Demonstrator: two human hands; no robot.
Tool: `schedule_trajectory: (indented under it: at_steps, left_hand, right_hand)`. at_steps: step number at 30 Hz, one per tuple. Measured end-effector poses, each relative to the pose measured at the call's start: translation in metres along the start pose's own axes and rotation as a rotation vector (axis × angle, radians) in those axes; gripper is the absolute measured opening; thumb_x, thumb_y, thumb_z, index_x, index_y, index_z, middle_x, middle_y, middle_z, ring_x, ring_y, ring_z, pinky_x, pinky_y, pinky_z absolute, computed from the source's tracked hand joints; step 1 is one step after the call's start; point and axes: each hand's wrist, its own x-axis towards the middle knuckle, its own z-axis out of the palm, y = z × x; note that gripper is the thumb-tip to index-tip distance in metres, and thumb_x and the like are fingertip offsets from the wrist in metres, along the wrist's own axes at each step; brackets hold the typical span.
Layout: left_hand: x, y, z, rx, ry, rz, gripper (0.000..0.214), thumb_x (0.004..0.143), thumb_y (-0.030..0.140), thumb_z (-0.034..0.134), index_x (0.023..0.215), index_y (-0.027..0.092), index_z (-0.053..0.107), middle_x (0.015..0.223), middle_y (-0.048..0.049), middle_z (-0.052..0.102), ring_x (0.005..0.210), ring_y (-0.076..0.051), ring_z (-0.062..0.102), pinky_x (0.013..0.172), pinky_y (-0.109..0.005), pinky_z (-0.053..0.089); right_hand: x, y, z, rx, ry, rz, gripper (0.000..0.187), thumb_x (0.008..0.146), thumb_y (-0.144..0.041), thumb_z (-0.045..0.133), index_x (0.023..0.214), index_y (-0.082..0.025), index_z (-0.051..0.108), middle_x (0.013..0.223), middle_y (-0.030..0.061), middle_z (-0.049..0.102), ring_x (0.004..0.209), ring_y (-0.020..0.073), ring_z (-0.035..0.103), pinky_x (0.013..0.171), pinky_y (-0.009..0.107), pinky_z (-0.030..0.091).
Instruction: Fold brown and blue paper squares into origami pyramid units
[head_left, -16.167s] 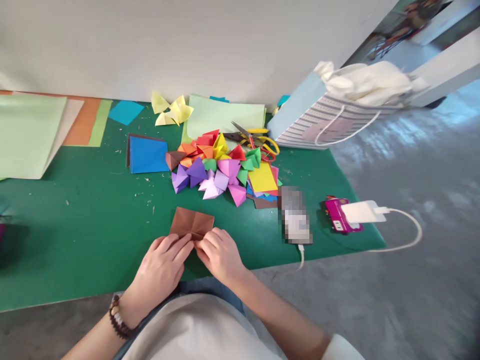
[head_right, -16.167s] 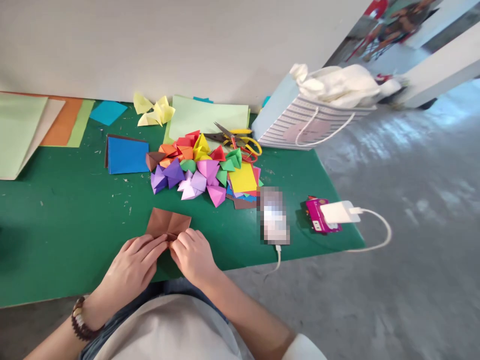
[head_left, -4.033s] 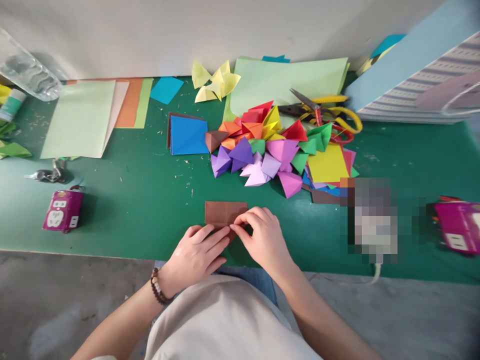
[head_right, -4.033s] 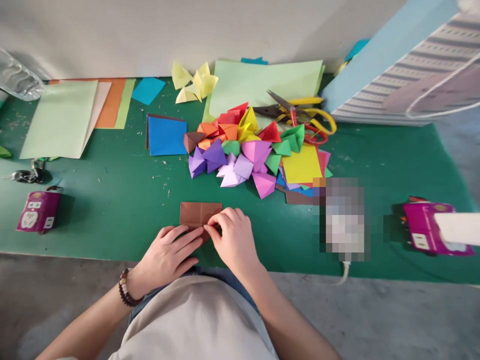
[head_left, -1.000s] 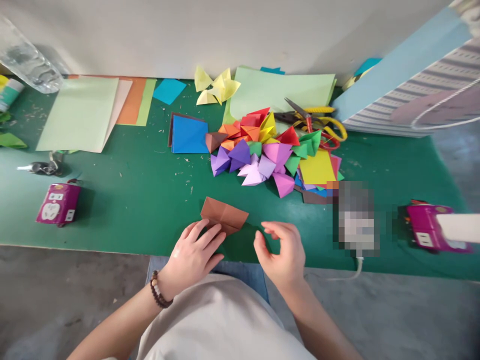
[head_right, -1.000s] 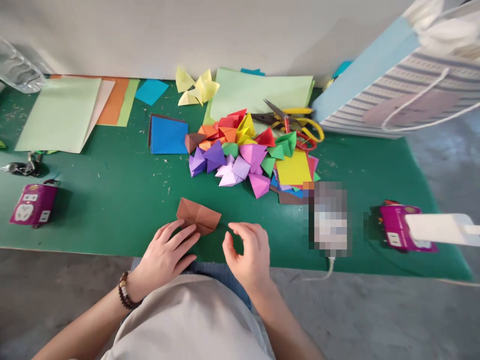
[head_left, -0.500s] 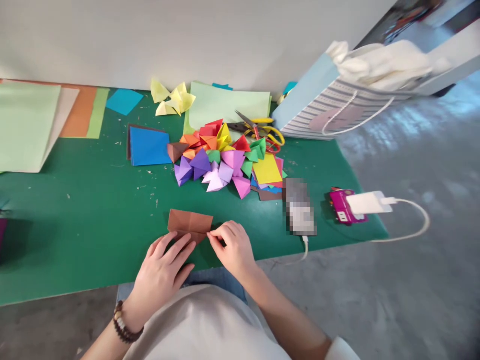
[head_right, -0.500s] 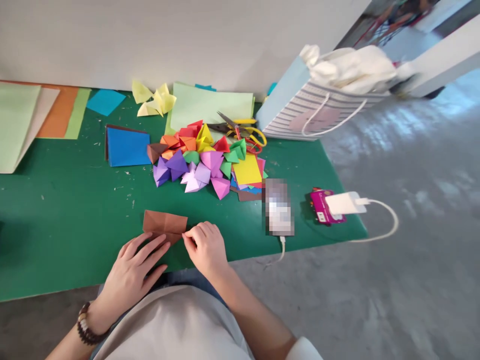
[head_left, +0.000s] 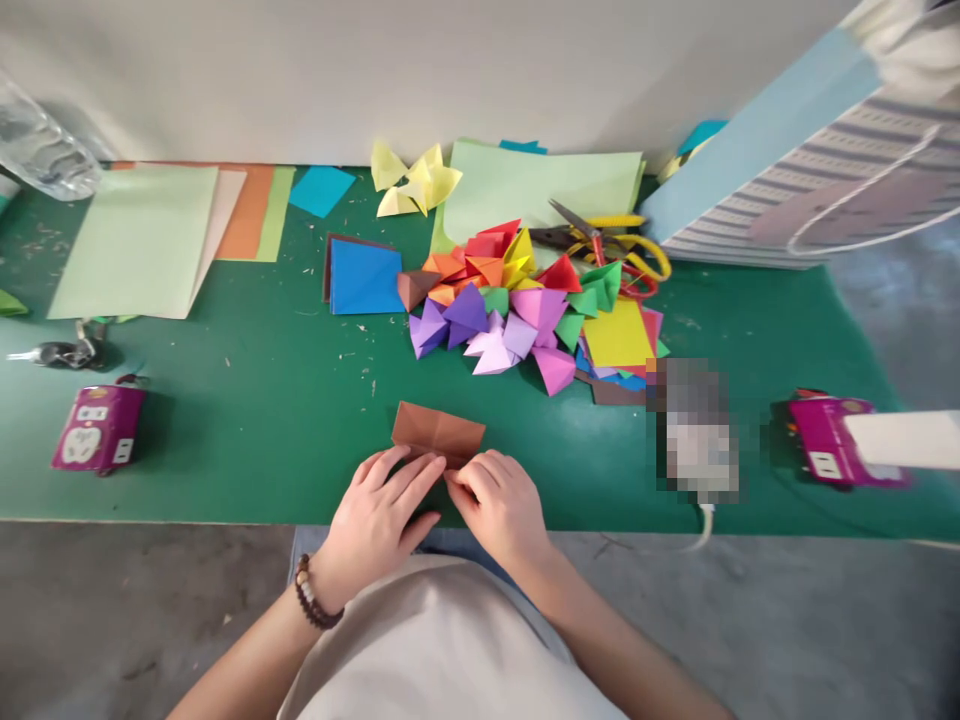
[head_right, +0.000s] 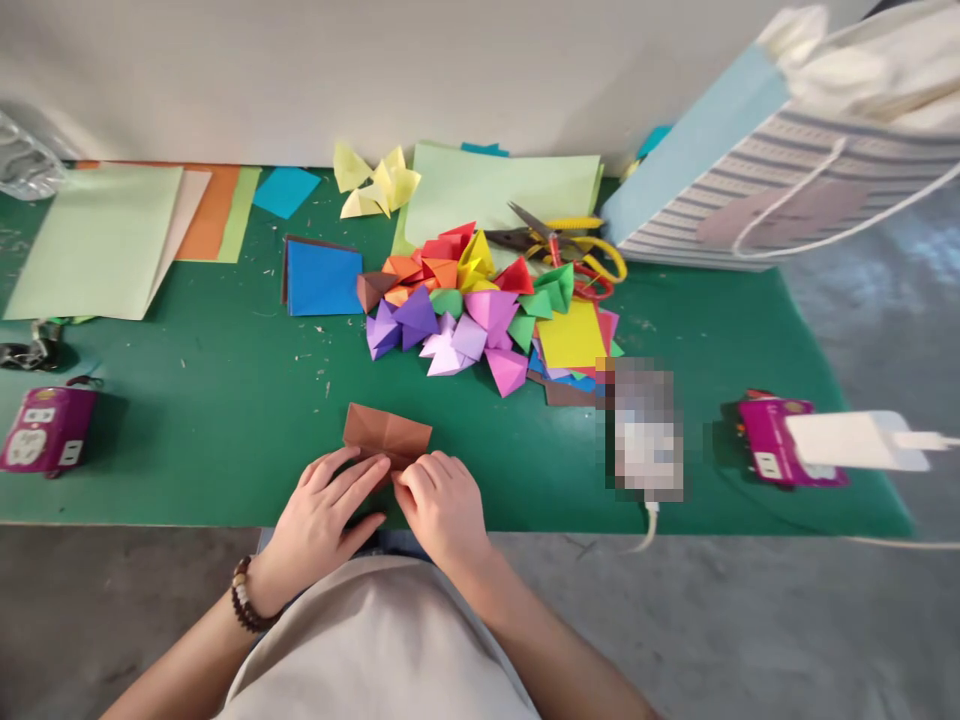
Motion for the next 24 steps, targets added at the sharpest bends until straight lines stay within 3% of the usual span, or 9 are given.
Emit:
schedule_trajectory:
  at_steps: [11, 16, 19, 22, 24]
  left_hand:
    - [0.0, 0.001, -0.002, -0.081, -0.018, -0.019, 0.063, 0.087, 0.011, 0.043, 0.148, 0.016, 0.032, 0.13, -0.0086, 0.061, 0.131, -0.027, 0.042, 0.104, -0.045, 0.039]
    - [-0.001, 0.0, -0.003, -0.11, -0.048, -0.025, 0.06, 0.089, 0.012, 0.04, 0.148, 0.016, 0.033, 0.13, -0.0083, 0.061, 0.131, -0.028, 0.042, 0.103, -0.046, 0.039]
    - [-0.001, -0.001, -0.004, -0.111, -0.048, -0.007, 0.058, 0.089, 0.011, 0.041, 0.146, 0.017, 0.037, 0.134, -0.0069, 0.059, 0.132, -0.027, 0.041, 0.104, -0.044, 0.039]
    - [-0.001, -0.001, -0.005, -0.084, -0.042, 0.028, 0.049, 0.092, 0.015, 0.044, 0.14, 0.022, 0.046, 0.138, -0.0039, 0.056, 0.131, -0.026, 0.041, 0.105, -0.044, 0.038]
    - [0.001, -0.003, -0.006, -0.06, -0.051, 0.05, 0.04, 0.094, 0.02, 0.046, 0.133, 0.024, 0.054, 0.136, -0.003, 0.057, 0.132, -0.027, 0.041, 0.106, -0.045, 0.039]
  right_hand:
    - [-0.002, -0.019, 0.009, 0.005, -0.045, -0.019, 0.026, 0.093, -0.017, 0.051, 0.068, -0.022, 0.051, 0.063, 0.001, 0.054, 0.063, 0.0176, 0.05, 0.06, 0.032, 0.036]
    - [-0.002, -0.029, 0.006, 0.174, -0.042, -0.006, 0.021, 0.092, -0.016, 0.053, 0.072, -0.022, 0.056, 0.067, 0.002, 0.06, 0.068, 0.0177, 0.057, 0.063, 0.032, 0.043]
    - [0.0, -0.012, -0.01, 0.28, 0.008, 0.066, 0.006, 0.09, -0.018, 0.058, 0.089, -0.023, 0.062, 0.079, 0.0027, 0.066, 0.075, 0.0174, 0.061, 0.069, 0.032, 0.049]
    - [0.003, 0.019, -0.025, 0.192, 0.096, 0.116, 0.031, 0.091, -0.016, 0.054, 0.12, -0.025, 0.059, 0.107, 0.0091, 0.066, 0.086, 0.0195, 0.063, 0.076, 0.036, 0.054]
    - [0.004, 0.038, -0.029, 0.138, 0.044, 0.04, 0.036, 0.091, -0.012, 0.051, 0.123, -0.026, 0.06, 0.116, 0.0108, 0.062, 0.086, 0.0189, 0.063, 0.076, 0.036, 0.055]
